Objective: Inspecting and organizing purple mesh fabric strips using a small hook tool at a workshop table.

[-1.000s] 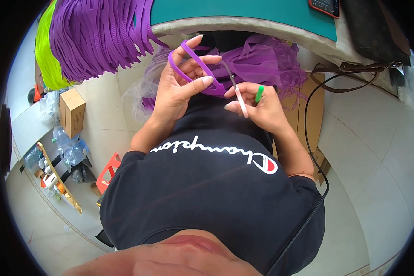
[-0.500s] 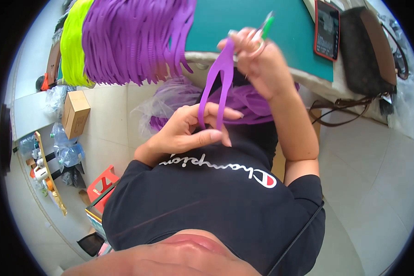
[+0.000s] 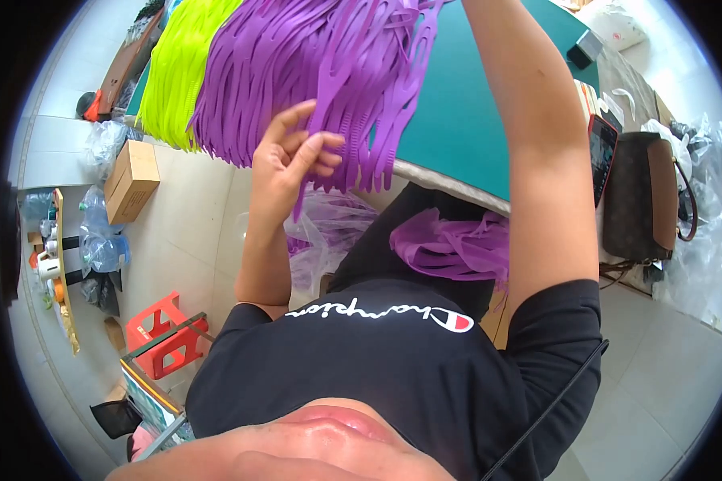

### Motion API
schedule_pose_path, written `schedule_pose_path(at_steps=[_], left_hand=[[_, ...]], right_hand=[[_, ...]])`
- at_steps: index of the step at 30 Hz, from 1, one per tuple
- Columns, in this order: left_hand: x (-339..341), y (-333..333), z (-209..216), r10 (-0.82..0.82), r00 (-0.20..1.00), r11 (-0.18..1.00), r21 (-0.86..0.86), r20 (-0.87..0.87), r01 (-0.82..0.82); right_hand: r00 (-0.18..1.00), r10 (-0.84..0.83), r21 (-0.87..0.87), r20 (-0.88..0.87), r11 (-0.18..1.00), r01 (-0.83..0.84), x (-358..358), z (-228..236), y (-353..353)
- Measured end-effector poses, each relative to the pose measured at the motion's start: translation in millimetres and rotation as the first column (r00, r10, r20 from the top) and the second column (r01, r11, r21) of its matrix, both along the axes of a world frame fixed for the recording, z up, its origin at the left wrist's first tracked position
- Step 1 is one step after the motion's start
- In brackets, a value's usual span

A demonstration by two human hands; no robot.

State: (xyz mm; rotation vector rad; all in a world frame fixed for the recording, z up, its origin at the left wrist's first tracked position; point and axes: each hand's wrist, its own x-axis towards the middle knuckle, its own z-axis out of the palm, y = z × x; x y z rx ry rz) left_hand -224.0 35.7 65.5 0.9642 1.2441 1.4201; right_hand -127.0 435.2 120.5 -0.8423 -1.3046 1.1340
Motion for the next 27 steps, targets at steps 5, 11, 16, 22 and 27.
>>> schedule_pose_path(at_steps=[5,11,16,22,27], left_hand=[[-3,0,-11,0.276,0.899,0.961,0.086,-0.339,-0.263],[-1,-52,-30,0.344,0.823,0.937,0.11,-0.452,-0.331],[18,-72,-54,-0.082,0.963,0.972,-0.233,-0.258,0.02],[57,-65,-95,-0.084,0.801,0.995,-0.086,-0.592,0.041],[72,-28,-67,0.07,0.772,0.99,0.138,-0.632,0.023]], right_hand=[[0.679,-0.288,0.391,0.676,0.92,0.001,5,-40,37],[0.496,-0.306,0.349,0.813,0.937,0.006,97,-54,-24],[-0.053,-0.313,0.31,0.948,0.949,-0.059,199,-68,-98],[0.216,-0.117,0.127,0.969,0.991,-0.035,226,-84,-161],[0.453,-0.104,0.155,0.885,0.985,-0.075,227,-80,-253]])
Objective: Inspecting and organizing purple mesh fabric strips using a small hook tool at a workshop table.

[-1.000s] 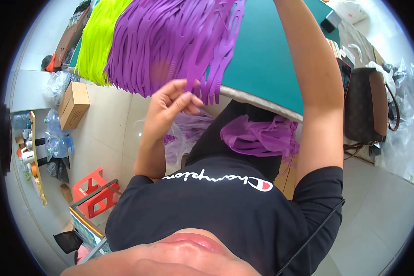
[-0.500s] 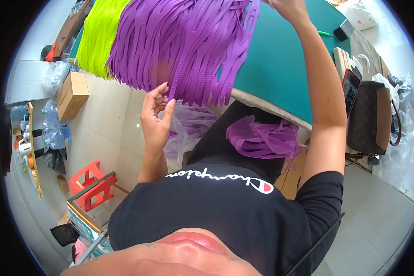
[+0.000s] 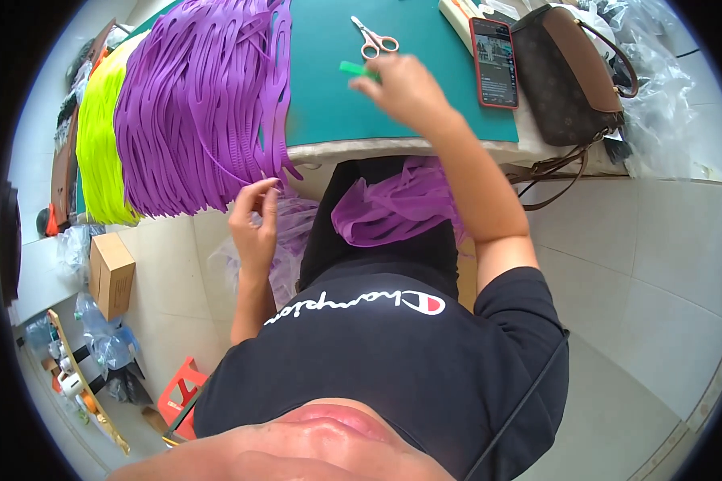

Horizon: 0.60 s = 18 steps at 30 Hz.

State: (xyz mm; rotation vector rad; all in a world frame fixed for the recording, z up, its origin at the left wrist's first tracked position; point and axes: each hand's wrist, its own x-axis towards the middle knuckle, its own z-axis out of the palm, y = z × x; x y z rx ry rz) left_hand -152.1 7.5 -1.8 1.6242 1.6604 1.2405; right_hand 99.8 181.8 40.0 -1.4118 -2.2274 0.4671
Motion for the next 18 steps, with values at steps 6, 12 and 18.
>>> schedule_pose_path(at_steps=[6,12,18], left_hand=[[25,-39,-142,-0.271,0.94,0.828,-0.548,-0.207,0.118],[46,-18,-128,-0.448,0.868,0.776,-0.388,0.214,0.497],[32,5,-82,0.222,0.339,0.548,-0.404,0.914,0.733]], right_hand=[[0.991,0.067,-0.253,0.112,0.967,-0.037,30,-23,-124],[0.983,-0.183,-0.226,0.012,0.957,0.181,71,-73,-168],[0.927,-0.34,-0.332,-0.159,0.903,0.274,80,-51,-172]])
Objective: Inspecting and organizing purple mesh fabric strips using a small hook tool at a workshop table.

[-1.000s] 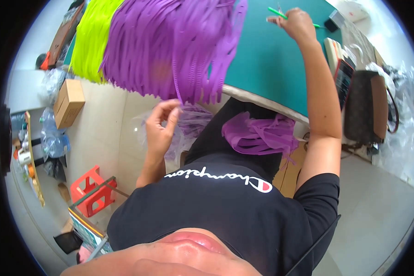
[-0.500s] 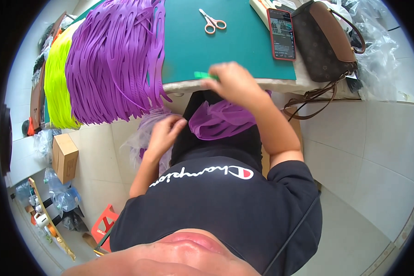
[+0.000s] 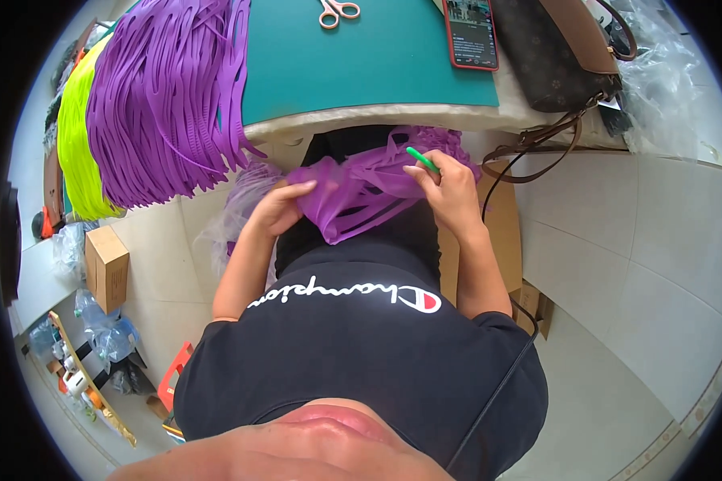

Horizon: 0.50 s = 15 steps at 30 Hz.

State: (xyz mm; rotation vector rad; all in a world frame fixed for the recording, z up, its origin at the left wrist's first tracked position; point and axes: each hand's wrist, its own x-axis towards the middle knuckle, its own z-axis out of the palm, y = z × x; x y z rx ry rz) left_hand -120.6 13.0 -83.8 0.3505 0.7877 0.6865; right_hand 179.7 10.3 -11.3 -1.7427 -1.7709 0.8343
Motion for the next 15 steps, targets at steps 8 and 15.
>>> schedule_pose_path(at_steps=[8,15], left_hand=[[15,-20,79,0.063,0.964,0.945,0.295,0.258,-0.141],[57,-7,76,0.101,0.721,0.944,-0.295,0.686,0.149]], right_hand=[[0.375,0.076,-0.086,-0.924,0.914,-0.396,-47,19,-14],[0.411,0.044,-0.069,-0.911,0.965,-0.255,-17,75,6]])
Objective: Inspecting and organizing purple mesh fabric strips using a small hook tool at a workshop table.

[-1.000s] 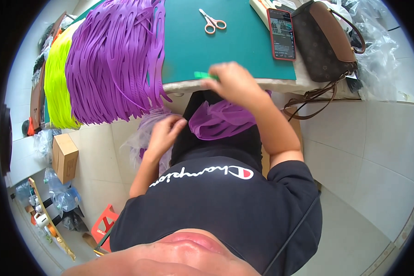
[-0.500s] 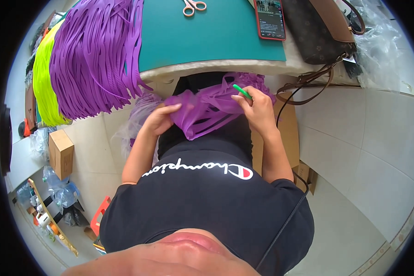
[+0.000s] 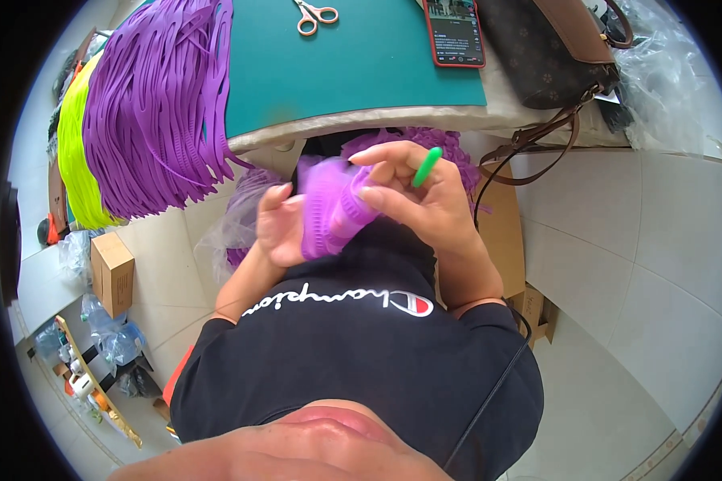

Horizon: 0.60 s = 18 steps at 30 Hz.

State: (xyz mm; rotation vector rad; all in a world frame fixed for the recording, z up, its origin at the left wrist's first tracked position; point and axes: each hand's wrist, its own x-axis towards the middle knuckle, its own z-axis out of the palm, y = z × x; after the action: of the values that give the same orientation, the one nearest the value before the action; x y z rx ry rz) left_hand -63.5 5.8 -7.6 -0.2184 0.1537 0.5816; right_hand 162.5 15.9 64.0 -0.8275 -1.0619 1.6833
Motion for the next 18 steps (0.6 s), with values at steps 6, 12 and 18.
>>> schedule_pose_path(at_steps=[6,12,18], left_hand=[[28,-3,-32,-0.055,0.995,0.954,-0.291,0.082,0.077],[20,2,-6,0.201,0.905,0.954,0.284,-0.375,-0.094],[24,13,9,0.597,0.583,0.747,0.648,-0.552,-0.151]], right_hand=[[0.948,-0.138,0.216,0.285,0.973,0.077,-3,-24,1],[0.948,-0.289,0.114,0.135,0.955,0.275,11,-38,0],[0.962,-0.177,0.013,-0.206,0.983,0.184,13,-49,3]])
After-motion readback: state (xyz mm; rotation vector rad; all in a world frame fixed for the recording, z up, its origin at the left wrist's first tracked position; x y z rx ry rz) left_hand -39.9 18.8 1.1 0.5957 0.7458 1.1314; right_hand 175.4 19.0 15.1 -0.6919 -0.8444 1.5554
